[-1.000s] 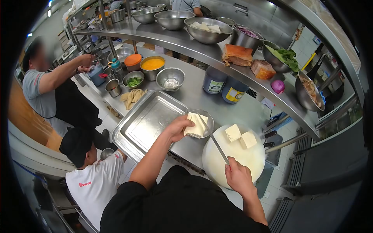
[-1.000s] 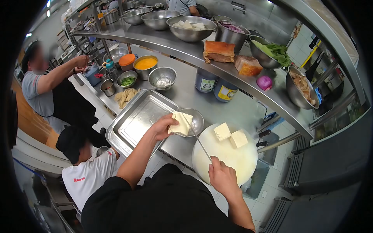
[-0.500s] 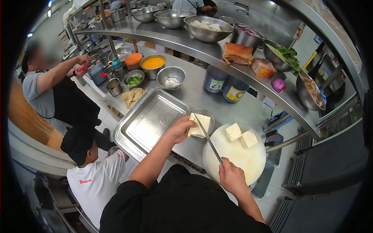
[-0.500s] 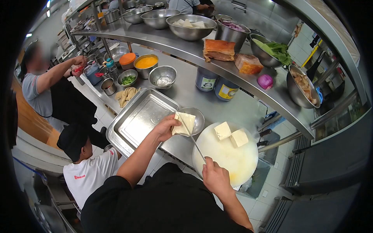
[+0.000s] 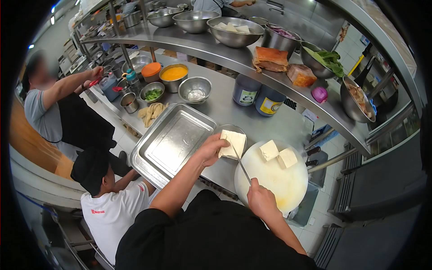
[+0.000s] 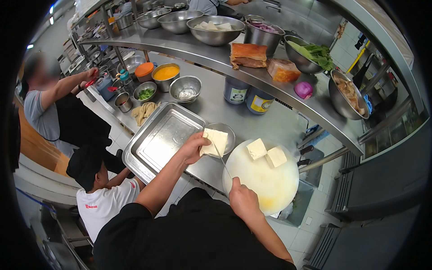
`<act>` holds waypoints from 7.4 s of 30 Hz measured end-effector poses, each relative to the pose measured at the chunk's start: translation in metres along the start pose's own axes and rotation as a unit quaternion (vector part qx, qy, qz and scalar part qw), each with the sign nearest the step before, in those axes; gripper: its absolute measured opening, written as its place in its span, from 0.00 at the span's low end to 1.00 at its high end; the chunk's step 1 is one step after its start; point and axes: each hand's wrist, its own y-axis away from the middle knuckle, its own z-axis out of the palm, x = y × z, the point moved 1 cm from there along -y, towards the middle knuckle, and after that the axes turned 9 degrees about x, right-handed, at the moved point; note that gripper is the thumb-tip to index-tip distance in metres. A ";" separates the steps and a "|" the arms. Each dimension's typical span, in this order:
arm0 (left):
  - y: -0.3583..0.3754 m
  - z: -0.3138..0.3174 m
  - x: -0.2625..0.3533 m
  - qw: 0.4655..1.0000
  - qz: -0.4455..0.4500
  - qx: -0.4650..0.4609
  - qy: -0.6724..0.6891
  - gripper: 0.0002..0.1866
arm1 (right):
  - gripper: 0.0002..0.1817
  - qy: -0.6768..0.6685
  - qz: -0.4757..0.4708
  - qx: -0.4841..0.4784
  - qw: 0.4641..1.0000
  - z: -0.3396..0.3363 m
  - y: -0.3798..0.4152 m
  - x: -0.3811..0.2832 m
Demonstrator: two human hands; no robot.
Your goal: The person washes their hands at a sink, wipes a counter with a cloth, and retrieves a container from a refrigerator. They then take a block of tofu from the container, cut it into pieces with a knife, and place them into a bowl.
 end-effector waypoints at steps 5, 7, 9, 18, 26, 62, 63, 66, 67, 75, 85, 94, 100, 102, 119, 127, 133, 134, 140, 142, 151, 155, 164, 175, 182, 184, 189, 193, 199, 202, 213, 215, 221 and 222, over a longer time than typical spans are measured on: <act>-0.002 0.008 -0.004 0.997 -0.027 0.065 -0.021 0.21 | 0.08 0.006 -0.008 0.007 1.000 0.003 0.000 0.002; -0.002 0.007 -0.010 0.997 -0.022 0.071 -0.015 0.20 | 0.09 0.008 -0.013 0.005 1.000 0.003 0.000 0.003; -0.005 0.005 -0.015 0.997 -0.029 0.078 -0.004 0.21 | 0.09 0.010 -0.013 0.001 1.000 0.005 0.000 0.007; -0.013 -0.016 -0.025 0.979 -0.033 0.172 0.102 0.22 | 0.09 -0.038 -0.005 -0.060 0.997 -0.075 0.011 0.040; -0.021 -0.007 -0.033 0.948 0.100 0.195 0.229 0.24 | 0.13 -0.180 0.110 0.003 0.978 -0.047 0.007 -0.005; -0.031 0.024 -0.050 0.942 0.183 0.160 0.231 0.36 | 0.14 -0.084 0.078 -0.070 0.991 -0.004 -0.035 -0.041; -0.031 0.023 -0.053 0.941 0.177 0.168 0.236 0.36 | 0.13 -0.082 0.076 -0.074 0.991 -0.003 -0.035 -0.040; -0.037 0.014 -0.060 0.945 0.167 0.149 0.240 0.36 | 0.13 -0.084 0.075 -0.083 0.990 -0.006 -0.035 -0.042; -0.037 0.014 -0.061 0.944 0.166 0.152 0.242 0.36 | 0.13 -0.082 0.075 -0.083 0.990 -0.006 -0.036 -0.042; -0.033 0.016 -0.062 0.939 0.176 0.161 0.248 0.35 | 0.14 -0.074 0.072 -0.097 0.990 -0.005 -0.040 -0.041; -0.034 0.020 -0.046 0.938 0.130 0.108 0.303 0.27 | 0.14 -0.054 0.064 -0.036 0.996 -0.024 -0.042 -0.054; -0.021 0.006 -0.013 0.912 0.117 0.176 0.353 0.25 | 0.14 -0.162 0.091 0.032 0.982 -0.055 -0.008 -0.026; 0.027 0.053 0.148 0.928 0.314 0.121 0.158 0.34 | 0.13 -0.183 0.154 -0.035 0.970 -0.032 0.050 0.035; 0.026 0.081 0.208 0.909 0.399 0.092 0.082 0.34 | 0.13 -0.166 0.149 -0.039 0.974 -0.017 0.067 0.046; -0.119 0.166 0.344 0.481 0.330 0.164 -0.796 0.53 | 0.11 -0.182 0.237 0.016 0.954 -0.032 0.104 0.029; -0.073 0.143 0.372 0.517 0.421 0.333 -0.667 0.42 | 0.12 -0.195 0.234 0.023 0.952 -0.029 0.093 0.030; -0.091 0.031 0.423 0.584 0.273 0.455 -0.614 0.38 | 0.13 -0.174 0.232 0.003 0.957 -0.019 0.088 0.037; -0.092 0.026 0.423 0.633 0.245 0.414 -0.606 0.37 | 0.14 -0.171 0.236 -0.004 0.957 -0.020 0.086 0.037; -0.099 -0.008 0.420 0.609 0.265 0.254 -0.703 0.22 | 0.16 -0.153 0.211 -0.013 0.965 -0.010 0.081 0.040; -0.094 -0.005 0.422 0.583 0.296 0.284 -0.701 0.23 | 0.15 -0.144 0.196 0.000 0.970 -0.006 0.080 0.042; -0.064 0.083 0.425 0.512 0.433 0.269 -0.691 0.27 | 0.16 -0.128 0.201 0.005 0.971 0.000 0.093 0.046; -0.058 0.148 0.399 0.559 0.451 0.163 -0.676 0.29 | 0.15 -0.139 0.208 0.008 0.968 0.002 0.096 0.047; -0.090 0.225 0.323 0.510 0.461 0.072 -0.723 0.33 | 0.15 -0.171 0.253 0.016 0.952 0.015 0.109 0.060; 0.031 0.195 0.161 0.504 0.667 -0.022 -0.548 0.19 | 0.13 -0.170 0.346 0.017 0.922 0.022 0.130 0.080; -0.106 0.131 -0.040 0.678 0.197 -0.029 -0.708 0.42 | 0.14 -0.177 0.374 -0.025 0.910 0.020 0.124 0.089; -0.141 0.117 -0.079 0.637 0.181 0.051 -0.748 0.47 | 0.14 -0.182 0.377 -0.017 0.908 0.019 0.127 0.088; -0.152 0.122 -0.125 0.657 0.031 0.026 -0.753 0.53 | 0.12 -0.261 0.406 0.018 0.876 0.011 0.139 0.080; -0.121 0.130 -0.121 0.686 0.066 0.014 -0.725 0.50 | 0.11 -0.292 0.421 0.045 0.857 0.018 0.147 0.080; -0.116 0.120 -0.110 0.813 -0.043 0.037 -0.579 0.43 | 0.11 -0.284 0.369 0.076 0.881 0.027 0.136 0.088; -0.114 0.103 -0.103 0.920 -0.138 0.042 -0.365 0.38 | 0.11 -0.290 0.351 0.093 0.885 0.021 0.124 0.088; -0.088 0.111 -0.062 0.969 -0.122 0.022 0.216 0.32 | 0.12 -0.283 0.192 0.220 0.914 0.007 0.055 0.062; -0.089 0.116 -0.069 0.965 -0.105 0.026 0.239 0.33 | 0.13 -0.242 0.158 0.240 0.927 -0.002 0.045 0.052; -0.076 0.132 -0.072 0.948 -0.078 0.039 0.307 0.35 | 0.17 -0.180 0.137 0.242 0.943 -0.014 0.032 0.032; -0.077 0.131 -0.073 0.946 -0.078 0.037 0.313 0.35 | 0.17 -0.168 0.130 0.253 0.944 -0.014 0.031 0.030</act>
